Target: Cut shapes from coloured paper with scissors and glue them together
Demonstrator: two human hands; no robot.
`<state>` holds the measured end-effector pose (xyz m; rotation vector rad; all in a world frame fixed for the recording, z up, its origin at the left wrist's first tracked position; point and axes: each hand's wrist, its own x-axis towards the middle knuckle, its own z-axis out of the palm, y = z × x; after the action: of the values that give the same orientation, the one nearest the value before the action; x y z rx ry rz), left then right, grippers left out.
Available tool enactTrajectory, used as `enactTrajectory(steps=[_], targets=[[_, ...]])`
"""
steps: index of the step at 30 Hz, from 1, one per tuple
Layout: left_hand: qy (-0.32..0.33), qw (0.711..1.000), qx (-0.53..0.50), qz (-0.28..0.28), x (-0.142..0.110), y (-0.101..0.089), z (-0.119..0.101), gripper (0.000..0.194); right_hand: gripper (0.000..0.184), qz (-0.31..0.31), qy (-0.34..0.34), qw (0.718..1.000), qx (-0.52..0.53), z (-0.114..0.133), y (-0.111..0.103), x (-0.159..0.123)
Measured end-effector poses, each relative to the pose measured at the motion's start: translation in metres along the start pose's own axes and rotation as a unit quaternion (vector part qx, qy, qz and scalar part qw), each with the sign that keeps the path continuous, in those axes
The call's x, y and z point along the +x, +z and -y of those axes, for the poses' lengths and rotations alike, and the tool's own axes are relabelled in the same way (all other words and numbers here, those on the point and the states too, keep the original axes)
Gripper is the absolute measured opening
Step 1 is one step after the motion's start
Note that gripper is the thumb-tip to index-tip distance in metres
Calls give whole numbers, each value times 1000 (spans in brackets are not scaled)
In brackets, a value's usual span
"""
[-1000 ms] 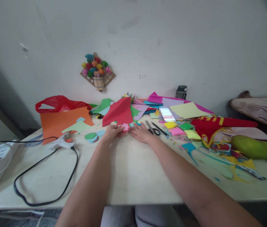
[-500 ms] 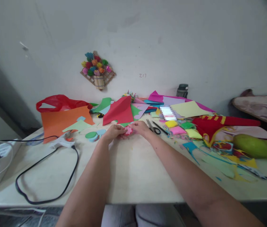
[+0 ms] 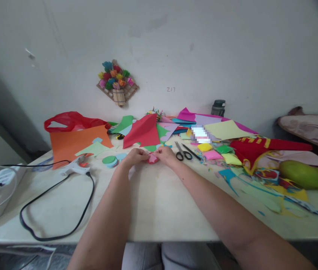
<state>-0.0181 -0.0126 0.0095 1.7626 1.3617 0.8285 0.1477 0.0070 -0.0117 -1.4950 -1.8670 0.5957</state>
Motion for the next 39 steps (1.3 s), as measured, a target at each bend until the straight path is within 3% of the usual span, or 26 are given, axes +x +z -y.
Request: enactTrajectory(steps=[6,17,25,31,34,37,39], targets=[[13,986,154,-68,10,0,11,18,19,-28,-15,993,-113,4,4,-1],[-1,929,354,-106,7,8,-8,11,20,-48,-85,974,-205,2,6,-3],[-4,911,399,-108,1,12,-17,14,25,-15,-184,939,-291,5,2,-17],[-36,913,383,-138,-3,0,-12,43,27,8,-192,935,-298,10,0,-20],[-14,909,402,-110,0,-8,-14,35,27,13,-199,933,-298,11,0,-20],[46,912,408,-9,1,-7,-22,30,27,12,-203,933,-297,10,0,-19],[80,899,425,70,-3,-1,-28,31,27,14,-198,933,-301,9,0,-19]])
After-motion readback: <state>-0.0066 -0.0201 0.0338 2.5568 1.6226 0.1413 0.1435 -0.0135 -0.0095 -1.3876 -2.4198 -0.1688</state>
